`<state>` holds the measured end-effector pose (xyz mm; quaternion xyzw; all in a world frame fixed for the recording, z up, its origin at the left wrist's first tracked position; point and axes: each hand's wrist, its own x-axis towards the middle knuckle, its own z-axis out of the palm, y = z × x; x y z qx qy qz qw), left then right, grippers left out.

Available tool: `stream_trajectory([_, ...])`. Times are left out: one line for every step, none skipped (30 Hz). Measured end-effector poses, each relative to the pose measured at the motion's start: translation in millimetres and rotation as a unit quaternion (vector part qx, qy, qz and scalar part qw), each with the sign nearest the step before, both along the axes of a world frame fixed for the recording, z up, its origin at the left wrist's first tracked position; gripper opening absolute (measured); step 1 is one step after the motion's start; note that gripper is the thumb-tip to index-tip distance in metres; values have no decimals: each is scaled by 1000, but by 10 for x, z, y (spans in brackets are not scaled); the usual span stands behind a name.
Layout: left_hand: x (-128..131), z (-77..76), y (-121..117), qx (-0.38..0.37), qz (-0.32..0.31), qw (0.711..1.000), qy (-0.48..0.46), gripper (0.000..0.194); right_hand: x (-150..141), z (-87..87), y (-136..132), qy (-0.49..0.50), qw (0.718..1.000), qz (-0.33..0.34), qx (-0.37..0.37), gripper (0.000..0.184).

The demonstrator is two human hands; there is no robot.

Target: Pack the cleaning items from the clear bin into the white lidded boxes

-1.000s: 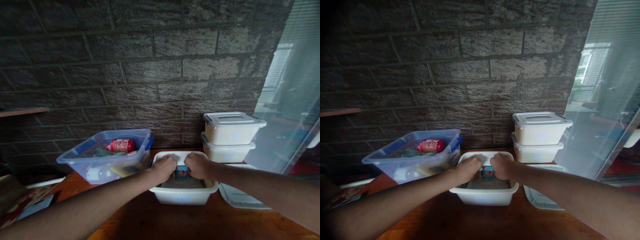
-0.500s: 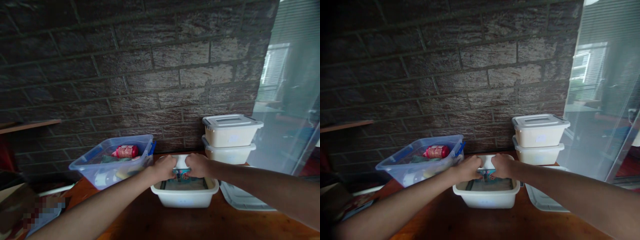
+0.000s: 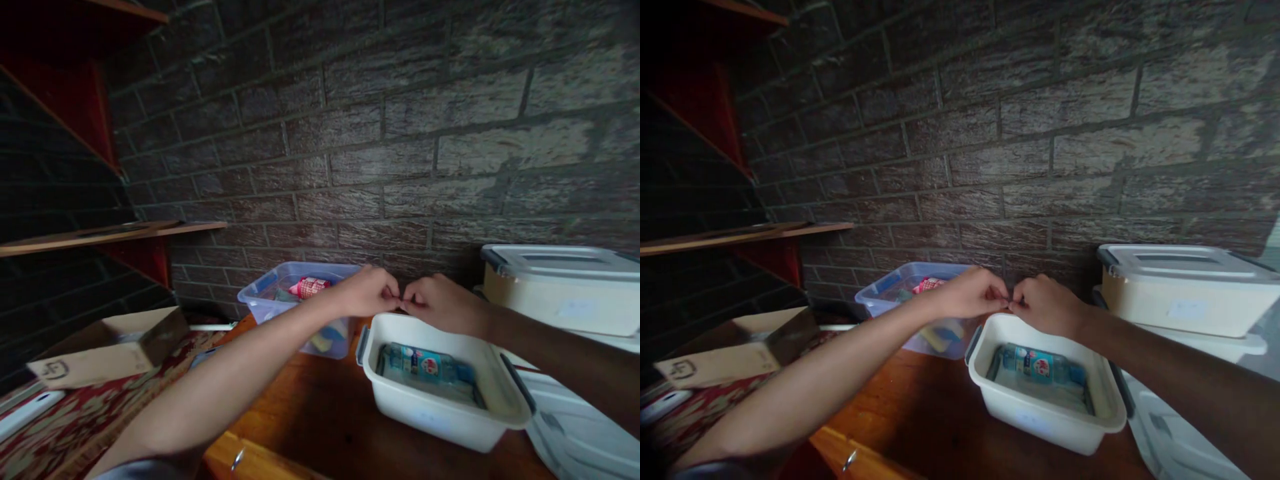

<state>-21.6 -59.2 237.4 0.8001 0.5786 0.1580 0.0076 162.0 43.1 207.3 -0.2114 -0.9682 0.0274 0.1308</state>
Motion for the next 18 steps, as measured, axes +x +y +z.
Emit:
stream_trajectory([-163,111,-43,8,4,1000,-9,22,-61,74,-6,19,1000,13,-2,27])
stream_trajectory([-342,209,-90,19,18,1000,-17,24,-133,137,-12,38,999,28,-3,26])
stream_trajectory([-526,288,-141,28,35,999,-24,26,-219,188,-21,52,998,42,-3,26])
stream_trajectory([-708,343,-193,30,51,998,-28,26,-318,226,-33,62,997,55,-1,25])
stream_trajectory([-881,373,-244,23,64,997,-30,25,-431,253,-49,66,996,67,0,24])
stream_trajectory([-1038,376,-289,12,75,997,-30,24,-558,271,-68,64,995,77,-2,24])
stream_trajectory([-1176,355,-325,-6,83,996,-30,23,-696,281,-90,59,995,85,-4,23])
stream_trajectory([-1295,312,-347,-29,88,995,-30,21,-843,286,-111,53,994,92,-7,22])
stream_trajectory([-1395,251,-349,-59,90,994,-31,20,-994,287,-131,44,994,99,-9,22])
stream_trajectory([-1478,175,-330,-91,89,991,-32,19,-1147,286,-146,33,994,106,-11,22])
stream_trajectory([-1544,89,-289,-124,87,988,-34,18,-1295,282,-155,17,993,115,-13,22])
stream_trajectory([-1597,-3,-228,-156,84,983,-36,18,-1437,275,-158,-3,992,124,-14,22])
stream_trajectory([-1638,-97,-152,-188,80,978,-37,18,-1567,265,-156,-26,991,134,-17,21])
stream_trajectory([-1670,-192,-65,-218,77,972,-37,20,-1686,250,-150,-53,988,142,-20,20])
stream_trajectory([-1695,-284,25,-247,73,965,-37,22,-1792,230,-140,-84,985,148,-25,18])
stream_trajectory([-1714,-372,112,-276,70,958,-35,23,-1885,204,-129,-119,981,150,-30,17])
stream_trajectory([-1730,-454,190,-301,68,951,-33,24,-1967,172,-116,-154,976,149,-35,18])
stream_trajectory([-1743,-530,257,-322,67,944,-31,26,-2038,135,-104,-186,971,147,-40,21])
